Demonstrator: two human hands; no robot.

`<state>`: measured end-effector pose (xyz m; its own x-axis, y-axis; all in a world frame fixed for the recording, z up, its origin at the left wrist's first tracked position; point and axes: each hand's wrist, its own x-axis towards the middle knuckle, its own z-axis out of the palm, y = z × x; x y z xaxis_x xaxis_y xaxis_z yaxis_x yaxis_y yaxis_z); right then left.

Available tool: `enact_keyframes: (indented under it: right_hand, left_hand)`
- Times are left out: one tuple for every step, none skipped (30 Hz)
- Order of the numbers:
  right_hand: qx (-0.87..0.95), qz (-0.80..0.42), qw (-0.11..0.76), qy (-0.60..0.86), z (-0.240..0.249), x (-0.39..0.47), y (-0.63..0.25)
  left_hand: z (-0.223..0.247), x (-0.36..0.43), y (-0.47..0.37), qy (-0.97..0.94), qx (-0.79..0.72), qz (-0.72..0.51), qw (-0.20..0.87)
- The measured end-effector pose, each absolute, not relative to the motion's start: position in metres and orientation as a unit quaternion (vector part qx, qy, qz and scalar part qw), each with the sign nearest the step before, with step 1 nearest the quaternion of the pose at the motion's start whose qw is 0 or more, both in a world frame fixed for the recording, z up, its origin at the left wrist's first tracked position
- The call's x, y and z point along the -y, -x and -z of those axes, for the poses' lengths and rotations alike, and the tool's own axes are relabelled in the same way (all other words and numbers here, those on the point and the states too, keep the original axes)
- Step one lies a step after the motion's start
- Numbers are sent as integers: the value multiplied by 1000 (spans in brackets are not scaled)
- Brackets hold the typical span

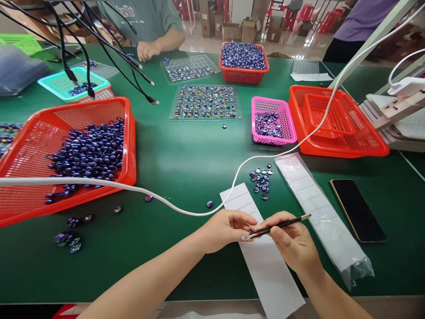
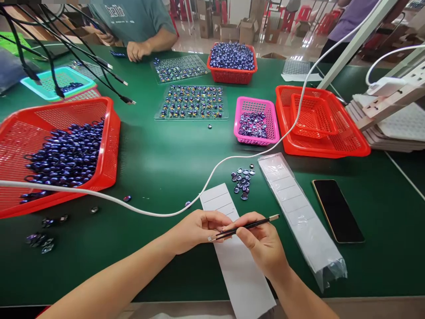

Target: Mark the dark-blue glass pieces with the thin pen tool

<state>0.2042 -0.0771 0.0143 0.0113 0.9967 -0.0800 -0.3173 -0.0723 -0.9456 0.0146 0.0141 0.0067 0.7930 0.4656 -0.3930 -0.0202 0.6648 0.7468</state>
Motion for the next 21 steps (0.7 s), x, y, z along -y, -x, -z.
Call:
enact_keyframes:
  right_hand:
    - [390, -586, 561, 436, -15, 77, -204]
    - [392, -583, 563, 435, -16, 76, -205]
    - [391, -576, 569, 438, -17, 76, -206]
    - [385, -564, 577, 447, -18, 75, -207]
    - [377, -545, 587, 465, -19, 75, -208]
    - [369, -519, 596, 490, -20, 74, -210]
    - [361, -487, 603, 519, -21, 75, -211]
    - [356, -452, 605, 550, -21, 75, -211]
    - [356, -417, 602, 581, -21, 76, -211]
    - [363, -386, 593, 606, -21, 78, -211]
    - [375, -362, 581, 625, -21, 79, -210]
    - [391, -345, 568, 637, -21, 80, -208]
    - [409, -335, 554, 643, -21, 81, -207]
    - [427, -330, 542, 644, -20, 82, -205]
    - [441, -329, 532, 644, -20, 82, -204]
    - [452, -329, 524, 643, -20, 82, -203]
    - [458, -329, 517, 644, -20, 81, -202]
    - [462, -328, 512, 645, -20, 81, -201]
    - [465, -327, 508, 647, -20, 81, -201]
    - [466, -327, 505, 649, -21, 80, -201]
    - [467, -327, 502, 650, -21, 80, -200]
  left_hand:
    - [-8, -13, -15, -399, -283, -145, 860]
    - [-10, -13, -15, -414, -283, -152, 852]
    - [-11, -12, -15, -431, -292, -159, 839]
    - [-12, -11, -15, -450, -310, -165, 821]
    - [-12, -11, -15, -474, -334, -169, 797]
    - [-11, -10, -14, -504, -358, -172, 767]
    - [-10, -10, -14, -536, -379, -177, 733]
    - [-8, -10, -13, -569, -392, -187, 698]
    - [-6, -9, -13, -600, -399, -199, 665]
    - [-4, -9, -12, -625, -400, -214, 635]
    - [-2, -9, -12, -645, -399, -228, 610]
    - [0, -9, -12, -661, -397, -238, 590]
    - [1, -8, -13, -674, -395, -245, 575]
    - [2, -8, -13, -685, -392, -249, 562]
    - [2, -8, -14, -694, -389, -252, 552]
    - [1, -8, -14, -699, -386, -254, 545]
    - [1, -8, -15, -704, -384, -256, 540]
    - [0, -8, -15, -707, -382, -258, 536]
    - [0, -8, -16, -709, -382, -262, 532]
    - [0, -8, -16, -712, -380, -264, 528]
    - [0, -8, -16, -715, -377, -267, 524]
